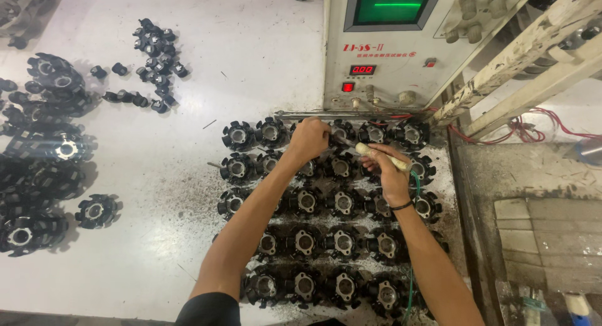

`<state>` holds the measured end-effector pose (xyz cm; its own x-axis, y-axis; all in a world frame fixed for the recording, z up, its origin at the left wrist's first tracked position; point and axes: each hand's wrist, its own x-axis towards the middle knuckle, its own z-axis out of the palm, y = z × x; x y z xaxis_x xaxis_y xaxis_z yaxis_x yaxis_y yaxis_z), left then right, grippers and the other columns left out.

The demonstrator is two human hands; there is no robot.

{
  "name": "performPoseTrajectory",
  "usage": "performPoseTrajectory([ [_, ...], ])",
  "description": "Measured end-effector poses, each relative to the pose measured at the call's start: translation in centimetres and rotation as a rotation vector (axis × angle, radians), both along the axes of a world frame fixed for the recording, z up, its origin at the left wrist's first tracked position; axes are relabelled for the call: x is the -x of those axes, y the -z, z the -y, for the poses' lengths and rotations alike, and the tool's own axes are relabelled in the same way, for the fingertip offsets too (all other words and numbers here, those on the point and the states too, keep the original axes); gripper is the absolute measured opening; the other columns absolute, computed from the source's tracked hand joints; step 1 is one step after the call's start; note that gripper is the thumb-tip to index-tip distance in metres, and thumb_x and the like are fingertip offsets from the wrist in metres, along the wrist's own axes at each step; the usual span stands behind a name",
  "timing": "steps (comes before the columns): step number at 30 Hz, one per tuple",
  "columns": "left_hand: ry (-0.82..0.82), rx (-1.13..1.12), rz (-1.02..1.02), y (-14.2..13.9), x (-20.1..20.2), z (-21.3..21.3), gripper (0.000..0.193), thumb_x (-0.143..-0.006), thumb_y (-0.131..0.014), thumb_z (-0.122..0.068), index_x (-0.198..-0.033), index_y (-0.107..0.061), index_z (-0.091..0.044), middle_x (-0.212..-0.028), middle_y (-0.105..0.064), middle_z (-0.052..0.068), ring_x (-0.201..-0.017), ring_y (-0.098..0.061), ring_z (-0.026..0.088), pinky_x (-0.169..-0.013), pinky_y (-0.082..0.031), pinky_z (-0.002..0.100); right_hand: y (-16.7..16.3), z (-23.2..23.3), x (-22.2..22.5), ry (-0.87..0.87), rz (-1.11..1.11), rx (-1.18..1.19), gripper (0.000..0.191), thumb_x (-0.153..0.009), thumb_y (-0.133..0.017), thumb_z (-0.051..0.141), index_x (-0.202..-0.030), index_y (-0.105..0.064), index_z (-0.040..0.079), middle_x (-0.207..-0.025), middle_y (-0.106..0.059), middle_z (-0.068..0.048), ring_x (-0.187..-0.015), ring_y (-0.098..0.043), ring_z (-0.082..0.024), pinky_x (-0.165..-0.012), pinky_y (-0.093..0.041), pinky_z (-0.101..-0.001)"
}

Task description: The person uses a soldering iron to solder each black rotor-like component arranged in rows on a workbench, working through them one at a time and moving finished pieces aside while continuing along the rows.

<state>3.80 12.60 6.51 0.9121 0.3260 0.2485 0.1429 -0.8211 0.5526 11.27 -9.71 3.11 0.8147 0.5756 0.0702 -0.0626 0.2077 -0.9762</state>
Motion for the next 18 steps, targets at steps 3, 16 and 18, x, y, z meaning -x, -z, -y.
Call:
performPoseTrajectory([
  [3,-0.013,-0.006,-0.009,-0.2,-0.1,0.2,0.018,-0.079,-0.067,-0.006,-0.091,-0.080,-0.005,-0.096,-0.072,0.019,-0.091,-0.069,0.040,-0.081,-0.058,0.050,-0.1,0.0,0.1,0.030,0.006,-0.065,0.025,-0.100,-0.062,0.010,-0.118,-0.072,-0.004,-0.096,-0.077,-0.017,-0.079,-0.074,-0.019,-0.067,-0.059,-0.0312],
  [16,-0.086,0.002,0.068,-0.6,0.9,1.4,0.013,-0.084,-0.065,-0.010,-0.092,-0.075,-0.007,-0.100,-0.070,0.013,-0.087,-0.070,0.041,-0.076,-0.057,0.051,-0.4,0.0,0.2,0.003,0.012,-0.050,0.026,-0.101,-0.062,0.009,-0.120,-0.071,-0.004,-0.100,-0.077,-0.018,-0.082,-0.073,-0.019,-0.070,-0.058,-0.0309],
  [18,-0.075,-0.039,0.049,-0.3,0.7,1.5,0.013,-0.088,-0.065,-0.010,-0.096,-0.073,-0.006,-0.100,-0.069,0.015,-0.086,-0.069,0.042,-0.076,-0.056,0.052,-0.2,0.0,0.2,-0.018,0.025,-0.025,0.026,-0.101,-0.061,0.009,-0.121,-0.072,-0.004,-0.100,-0.077,-0.018,-0.082,-0.073,-0.020,-0.071,-0.058,-0.0311],
])
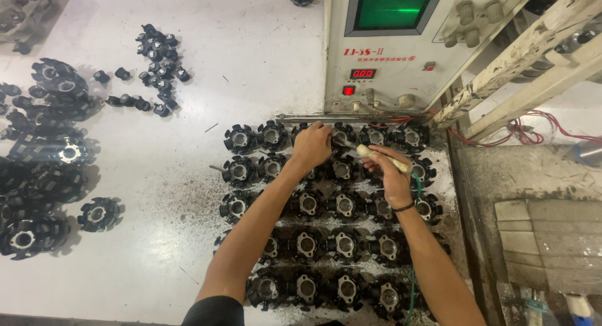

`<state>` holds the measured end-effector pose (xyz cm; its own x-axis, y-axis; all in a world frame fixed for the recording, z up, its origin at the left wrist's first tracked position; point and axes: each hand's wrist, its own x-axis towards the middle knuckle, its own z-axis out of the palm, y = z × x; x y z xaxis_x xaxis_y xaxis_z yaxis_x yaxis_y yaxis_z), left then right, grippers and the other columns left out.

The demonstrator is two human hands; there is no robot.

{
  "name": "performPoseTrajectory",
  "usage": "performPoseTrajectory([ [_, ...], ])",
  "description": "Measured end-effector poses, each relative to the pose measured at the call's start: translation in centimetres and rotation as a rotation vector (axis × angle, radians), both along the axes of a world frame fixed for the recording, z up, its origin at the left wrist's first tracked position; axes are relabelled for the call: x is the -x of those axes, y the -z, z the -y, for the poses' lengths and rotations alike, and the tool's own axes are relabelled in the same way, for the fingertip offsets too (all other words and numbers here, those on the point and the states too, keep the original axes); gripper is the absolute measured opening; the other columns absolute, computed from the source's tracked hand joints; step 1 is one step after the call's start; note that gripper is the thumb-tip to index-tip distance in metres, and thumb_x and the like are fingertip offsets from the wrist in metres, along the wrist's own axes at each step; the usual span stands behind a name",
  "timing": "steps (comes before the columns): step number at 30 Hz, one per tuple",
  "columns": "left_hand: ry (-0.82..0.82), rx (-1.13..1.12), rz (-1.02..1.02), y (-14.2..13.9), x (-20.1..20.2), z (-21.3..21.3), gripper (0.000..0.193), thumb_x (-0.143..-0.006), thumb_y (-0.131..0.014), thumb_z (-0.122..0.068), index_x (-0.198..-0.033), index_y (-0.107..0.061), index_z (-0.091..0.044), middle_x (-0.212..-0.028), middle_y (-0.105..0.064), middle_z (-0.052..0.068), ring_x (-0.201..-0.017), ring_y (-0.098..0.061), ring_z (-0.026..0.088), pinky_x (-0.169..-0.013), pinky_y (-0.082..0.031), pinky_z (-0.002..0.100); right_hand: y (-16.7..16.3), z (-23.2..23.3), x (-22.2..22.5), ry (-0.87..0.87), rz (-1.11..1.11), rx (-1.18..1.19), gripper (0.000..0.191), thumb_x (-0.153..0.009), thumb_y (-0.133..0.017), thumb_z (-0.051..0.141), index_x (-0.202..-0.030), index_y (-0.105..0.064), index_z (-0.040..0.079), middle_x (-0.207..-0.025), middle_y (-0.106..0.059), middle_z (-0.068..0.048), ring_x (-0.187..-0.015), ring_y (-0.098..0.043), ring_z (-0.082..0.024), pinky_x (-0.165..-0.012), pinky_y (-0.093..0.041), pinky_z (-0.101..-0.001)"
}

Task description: The person uses a soldering iron to solder each black rotor-like component arranged in rows on a workbench, working through them one at a time and moving finished pieces aside while continuing along the rows.

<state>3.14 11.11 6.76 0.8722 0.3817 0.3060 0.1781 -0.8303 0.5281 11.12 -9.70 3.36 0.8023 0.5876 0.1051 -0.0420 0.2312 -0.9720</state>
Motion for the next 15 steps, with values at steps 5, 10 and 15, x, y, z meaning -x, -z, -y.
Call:
performPoseTrajectory([
  [5,0.030,-0.017,-0.022,-0.5,0.0,-0.1,0.017,-0.086,-0.065,-0.009,-0.100,-0.071,-0.002,-0.099,-0.068,0.019,-0.084,-0.068,0.043,-0.073,-0.056,0.053,-0.6,0.7,-0.9,0.016,0.006,-0.069,0.024,-0.102,-0.061,0.009,-0.119,-0.072,-0.004,-0.100,-0.077,-0.018,-0.082,-0.074,-0.022,-0.071,-0.060,-0.0336],
  [10,0.114,0.066,-0.029,0.2,3.8,1.1,0.018,-0.084,-0.073,-0.015,-0.093,-0.072,0.000,-0.098,-0.067,0.019,-0.082,-0.068,0.039,-0.074,-0.058,0.050,-1.0,4.4,-0.3,0.041,0.058,-0.117,0.024,-0.103,-0.060,0.009,-0.120,-0.070,-0.003,-0.105,-0.076,-0.018,-0.087,-0.075,-0.022,-0.073,-0.060,-0.0344],
  [15,0.241,-0.067,0.226,2.7,6.6,3.3,0.025,-0.077,-0.070,-0.006,-0.101,-0.071,0.003,-0.099,-0.066,0.018,-0.096,-0.067,0.040,-0.083,-0.057,0.048,1.9,7.1,4.5,0.046,0.054,0.033,0.027,-0.102,-0.060,0.010,-0.123,-0.070,-0.004,-0.104,-0.076,-0.018,-0.086,-0.074,-0.021,-0.073,-0.060,-0.0337],
])
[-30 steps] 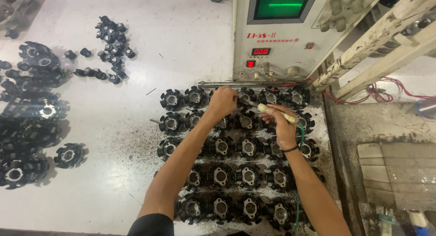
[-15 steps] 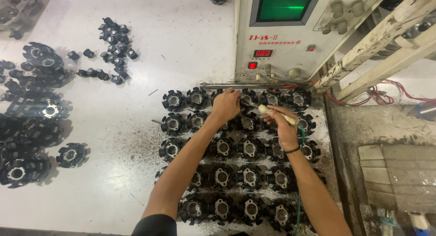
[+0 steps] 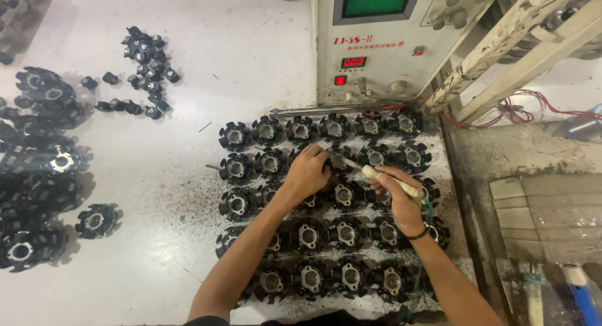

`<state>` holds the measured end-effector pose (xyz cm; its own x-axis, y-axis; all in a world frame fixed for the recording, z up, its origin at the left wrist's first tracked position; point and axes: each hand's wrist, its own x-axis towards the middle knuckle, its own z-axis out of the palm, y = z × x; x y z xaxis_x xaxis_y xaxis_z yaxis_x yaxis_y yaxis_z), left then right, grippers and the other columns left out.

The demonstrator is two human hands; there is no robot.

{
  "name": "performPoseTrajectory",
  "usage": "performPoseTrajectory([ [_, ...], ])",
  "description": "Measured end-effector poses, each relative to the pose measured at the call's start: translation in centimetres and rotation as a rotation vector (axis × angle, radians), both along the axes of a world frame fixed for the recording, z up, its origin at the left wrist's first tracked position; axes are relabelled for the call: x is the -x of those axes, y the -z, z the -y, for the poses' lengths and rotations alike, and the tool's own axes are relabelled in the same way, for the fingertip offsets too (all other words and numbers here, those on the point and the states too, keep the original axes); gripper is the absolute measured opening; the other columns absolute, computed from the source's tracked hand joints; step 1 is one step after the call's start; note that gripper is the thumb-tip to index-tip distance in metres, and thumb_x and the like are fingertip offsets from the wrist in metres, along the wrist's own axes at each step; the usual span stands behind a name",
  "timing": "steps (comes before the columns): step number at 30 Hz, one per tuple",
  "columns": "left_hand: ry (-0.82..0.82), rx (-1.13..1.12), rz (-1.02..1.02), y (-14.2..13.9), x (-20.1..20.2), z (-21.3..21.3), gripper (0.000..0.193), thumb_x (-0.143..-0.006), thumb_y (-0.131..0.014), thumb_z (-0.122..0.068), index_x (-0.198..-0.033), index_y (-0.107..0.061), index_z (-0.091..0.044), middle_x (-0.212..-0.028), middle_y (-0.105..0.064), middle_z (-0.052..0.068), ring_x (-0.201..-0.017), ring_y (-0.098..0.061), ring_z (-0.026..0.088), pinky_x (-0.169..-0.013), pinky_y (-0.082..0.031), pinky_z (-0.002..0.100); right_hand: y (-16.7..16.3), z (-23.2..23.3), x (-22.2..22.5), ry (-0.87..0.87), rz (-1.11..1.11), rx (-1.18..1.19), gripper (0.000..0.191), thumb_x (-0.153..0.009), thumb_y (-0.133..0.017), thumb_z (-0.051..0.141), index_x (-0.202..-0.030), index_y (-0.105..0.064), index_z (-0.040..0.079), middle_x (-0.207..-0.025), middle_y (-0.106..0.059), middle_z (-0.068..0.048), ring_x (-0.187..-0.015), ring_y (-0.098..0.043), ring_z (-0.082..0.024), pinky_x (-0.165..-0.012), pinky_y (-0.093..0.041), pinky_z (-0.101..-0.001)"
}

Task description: The person uses a soldering iron to solder each black rotor-like component arranged in rows on a workbench, working through them one at a time and moving finished pieces aside while continuing along the rows.

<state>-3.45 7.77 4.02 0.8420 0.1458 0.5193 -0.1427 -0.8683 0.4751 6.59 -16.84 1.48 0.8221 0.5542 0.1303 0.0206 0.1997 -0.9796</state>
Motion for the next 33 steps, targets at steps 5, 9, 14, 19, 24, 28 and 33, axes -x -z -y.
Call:
performPoseTrajectory([
  [5,-0.065,0.117,-0.051,1.2,0.2,0.2,0.017,-0.084,-0.067,-0.001,-0.100,-0.074,0.001,-0.100,-0.065,0.019,-0.083,-0.067,0.038,-0.074,-0.057,0.047,1.5,0.1,0.4,-0.010,-0.079,0.033,0.029,-0.101,-0.060,0.012,-0.124,-0.070,-0.003,-0.102,-0.077,-0.018,-0.085,-0.075,-0.020,-0.073,-0.060,-0.0322],
  [9,-0.168,0.114,-0.077,1.7,0.6,0.7,0.012,-0.083,-0.070,-0.005,-0.093,-0.078,-0.006,-0.094,-0.069,0.011,-0.075,-0.069,0.036,-0.065,-0.057,0.046,1.7,0.0,0.5,-0.009,-0.079,0.018,0.028,-0.101,-0.061,0.010,-0.123,-0.070,-0.004,-0.103,-0.077,-0.018,-0.085,-0.074,-0.021,-0.074,-0.059,-0.0323],
  [14,-0.218,0.127,-0.104,2.0,0.6,0.9,0.010,-0.081,-0.071,-0.006,-0.089,-0.077,-0.008,-0.096,-0.070,0.009,-0.073,-0.070,0.035,-0.064,-0.057,0.045,1.8,0.0,0.7,-0.017,-0.062,0.036,0.028,-0.101,-0.060,0.009,-0.124,-0.070,-0.004,-0.103,-0.077,-0.019,-0.086,-0.075,-0.021,-0.074,-0.060,-0.0323],
  [19,-0.155,0.142,-0.115,1.7,0.3,0.1,0.009,-0.084,-0.070,-0.006,-0.091,-0.076,-0.005,-0.097,-0.071,0.010,-0.076,-0.071,0.034,-0.065,-0.059,0.043,1.4,-0.1,0.6,-0.037,-0.040,0.010,0.027,-0.102,-0.060,0.009,-0.124,-0.070,-0.004,-0.104,-0.077,-0.019,-0.086,-0.075,-0.023,-0.074,-0.060,-0.0329],
  [24,-0.144,0.167,-0.103,1.7,0.2,0.2,0.011,-0.083,-0.070,-0.005,-0.092,-0.076,-0.005,-0.097,-0.072,0.012,-0.078,-0.071,0.036,-0.068,-0.058,0.046,0.8,-0.1,0.6,-0.009,-0.058,0.022,0.028,-0.101,-0.060,0.009,-0.124,-0.069,-0.005,-0.104,-0.077,-0.019,-0.087,-0.076,-0.023,-0.073,-0.060,-0.0334],
  [28,-0.161,0.187,-0.146,2.0,-0.1,0.5,0.012,-0.082,-0.068,-0.006,-0.091,-0.075,-0.005,-0.098,-0.072,0.012,-0.079,-0.071,0.038,-0.070,-0.058,0.047,0.7,0.0,0.2,-0.043,-0.144,0.051,0.029,-0.101,-0.059,0.010,-0.123,-0.069,-0.006,-0.104,-0.076,-0.020,-0.086,-0.075,-0.023,-0.073,-0.059,-0.0336],
  [33,-0.121,0.062,-0.240,2.2,-0.3,0.5,0.011,-0.082,-0.068,-0.008,-0.089,-0.076,-0.004,-0.097,-0.070,0.014,-0.078,-0.070,0.039,-0.071,-0.058,0.048,0.7,0.0,-0.5,-0.057,-0.229,0.059,0.031,-0.102,-0.057,0.011,-0.124,-0.069,-0.006,-0.102,-0.076,-0.022,-0.084,-0.074,-0.024,-0.072,-0.059,-0.0343],
])
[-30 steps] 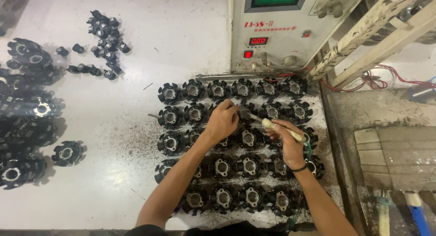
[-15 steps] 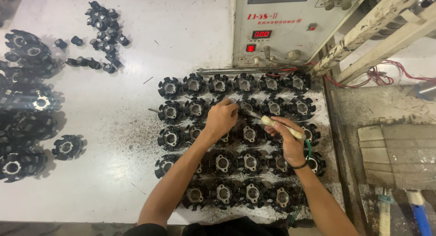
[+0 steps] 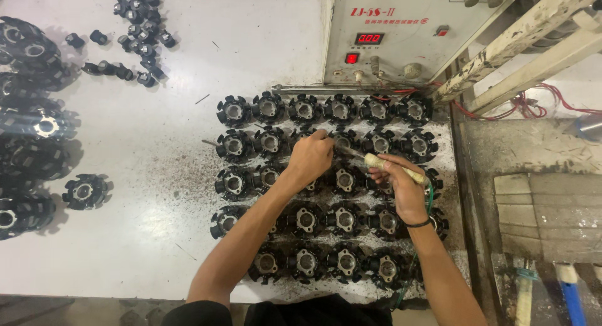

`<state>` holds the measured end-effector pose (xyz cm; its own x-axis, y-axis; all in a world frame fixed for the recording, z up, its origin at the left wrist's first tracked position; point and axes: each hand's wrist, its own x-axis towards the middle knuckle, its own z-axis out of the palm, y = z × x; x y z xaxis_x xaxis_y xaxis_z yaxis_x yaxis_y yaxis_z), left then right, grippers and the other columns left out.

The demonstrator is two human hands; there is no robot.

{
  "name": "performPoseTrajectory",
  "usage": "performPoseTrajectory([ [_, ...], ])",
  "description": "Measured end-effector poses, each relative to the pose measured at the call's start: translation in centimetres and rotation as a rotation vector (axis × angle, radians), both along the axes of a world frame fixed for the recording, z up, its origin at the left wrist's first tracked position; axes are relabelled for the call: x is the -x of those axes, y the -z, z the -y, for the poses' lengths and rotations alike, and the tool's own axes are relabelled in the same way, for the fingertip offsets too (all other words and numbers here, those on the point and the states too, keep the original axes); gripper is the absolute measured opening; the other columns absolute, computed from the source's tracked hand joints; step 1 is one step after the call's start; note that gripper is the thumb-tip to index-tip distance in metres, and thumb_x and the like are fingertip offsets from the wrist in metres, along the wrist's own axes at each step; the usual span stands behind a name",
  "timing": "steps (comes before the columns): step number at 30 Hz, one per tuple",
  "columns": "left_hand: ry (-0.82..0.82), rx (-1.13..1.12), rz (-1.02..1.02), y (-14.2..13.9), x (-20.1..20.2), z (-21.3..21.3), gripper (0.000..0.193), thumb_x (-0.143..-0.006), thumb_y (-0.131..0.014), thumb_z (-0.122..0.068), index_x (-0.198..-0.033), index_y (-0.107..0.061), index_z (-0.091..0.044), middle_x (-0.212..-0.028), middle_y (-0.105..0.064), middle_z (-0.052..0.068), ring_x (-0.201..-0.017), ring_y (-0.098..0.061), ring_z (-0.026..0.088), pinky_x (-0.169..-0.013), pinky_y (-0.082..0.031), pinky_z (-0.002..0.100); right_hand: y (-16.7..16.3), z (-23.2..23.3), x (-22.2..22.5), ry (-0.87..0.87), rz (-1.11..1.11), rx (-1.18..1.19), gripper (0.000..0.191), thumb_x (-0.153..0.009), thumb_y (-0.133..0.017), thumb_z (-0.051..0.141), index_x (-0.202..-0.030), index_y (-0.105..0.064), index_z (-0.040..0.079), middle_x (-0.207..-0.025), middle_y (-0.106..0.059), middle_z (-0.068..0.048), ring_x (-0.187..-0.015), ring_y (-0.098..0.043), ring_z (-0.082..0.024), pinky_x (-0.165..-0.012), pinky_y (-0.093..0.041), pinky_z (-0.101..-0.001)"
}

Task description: The person uses a soldering iron to solder each black rotor-like component arranged in rows on a workbench, working through them one at a time and moving finished pieces aside while continuing along the rows.

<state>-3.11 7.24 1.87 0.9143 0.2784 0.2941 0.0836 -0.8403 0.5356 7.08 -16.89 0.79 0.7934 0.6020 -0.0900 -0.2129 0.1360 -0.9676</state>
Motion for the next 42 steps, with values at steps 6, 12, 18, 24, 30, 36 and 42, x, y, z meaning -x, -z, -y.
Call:
performPoseTrajectory([
  [6,-0.006,0.088,0.037,-0.1,0.2,-1.0,0.018,-0.080,-0.067,-0.007,-0.092,-0.081,-0.008,-0.092,-0.069,0.015,-0.079,-0.069,0.039,-0.071,-0.056,0.049,-0.1,-0.1,-0.2,-0.001,-0.046,-0.016,0.031,-0.102,-0.056,0.011,-0.124,-0.069,-0.006,-0.102,-0.076,-0.022,-0.083,-0.074,-0.024,-0.071,-0.059,-0.0345],
  [12,-0.043,0.119,0.075,0.1,-0.1,-0.6,0.014,-0.081,-0.068,-0.008,-0.090,-0.079,-0.006,-0.091,-0.070,0.014,-0.082,-0.070,0.038,-0.074,-0.057,0.048,0.1,0.0,0.1,0.032,-0.027,-0.020,0.029,-0.102,-0.056,0.008,-0.123,-0.069,-0.007,-0.104,-0.075,-0.022,-0.085,-0.074,-0.024,-0.072,-0.059,-0.0341],
  [18,-0.072,0.020,0.021,-0.3,0.0,0.2,0.013,-0.080,-0.067,-0.006,-0.087,-0.078,-0.006,-0.091,-0.070,0.011,-0.072,-0.069,0.037,-0.066,-0.058,0.047,0.4,0.0,0.3,0.036,0.036,-0.041,0.028,-0.103,-0.057,0.009,-0.124,-0.069,-0.006,-0.105,-0.075,-0.022,-0.086,-0.074,-0.025,-0.072,-0.060,-0.0348],
  [24,-0.080,0.011,0.090,-0.7,0.3,0.3,0.012,-0.081,-0.067,-0.007,-0.087,-0.078,-0.007,-0.091,-0.071,0.010,-0.072,-0.070,0.037,-0.065,-0.057,0.048,0.5,0.1,0.2,0.039,0.024,-0.038,0.029,-0.104,-0.056,0.008,-0.125,-0.068,-0.007,-0.105,-0.076,-0.022,-0.086,-0.074,-0.024,-0.073,-0.059,-0.0341],
  [30,-0.079,-0.019,0.047,-0.8,-0.5,0.5,0.012,-0.083,-0.068,-0.010,-0.090,-0.077,-0.007,-0.091,-0.070,0.012,-0.073,-0.069,0.038,-0.065,-0.057,0.048,0.5,0.0,0.0,-0.004,0.026,-0.029,0.029,-0.103,-0.056,0.008,-0.124,-0.068,-0.007,-0.104,-0.075,-0.021,-0.086,-0.073,-0.024,-0.074,-0.058,-0.0331],
  [36,-0.088,0.028,0.059,-2.8,0.3,0.2,0.011,-0.083,-0.068,-0.009,-0.090,-0.075,-0.004,-0.093,-0.069,0.015,-0.075,-0.069,0.040,-0.066,-0.057,0.049,-2.4,1.5,-0.1,0.065,0.039,-0.106,0.029,-0.103,-0.056,0.008,-0.126,-0.068,-0.006,-0.106,-0.075,-0.021,-0.087,-0.073,-0.023,-0.075,-0.058,-0.0338],
  [42,-0.047,0.071,0.075,-2.8,5.6,2.7,0.014,-0.084,-0.070,-0.006,-0.097,-0.075,-0.003,-0.096,-0.067,0.015,-0.073,-0.070,0.036,-0.062,-0.058,0.045,-1.8,5.2,6.8,0.079,0.245,-0.032,0.025,-0.101,-0.060,0.009,-0.121,-0.069,-0.005,-0.103,-0.077,-0.021,-0.081,-0.077,-0.024,-0.068,-0.063,-0.0368],
])
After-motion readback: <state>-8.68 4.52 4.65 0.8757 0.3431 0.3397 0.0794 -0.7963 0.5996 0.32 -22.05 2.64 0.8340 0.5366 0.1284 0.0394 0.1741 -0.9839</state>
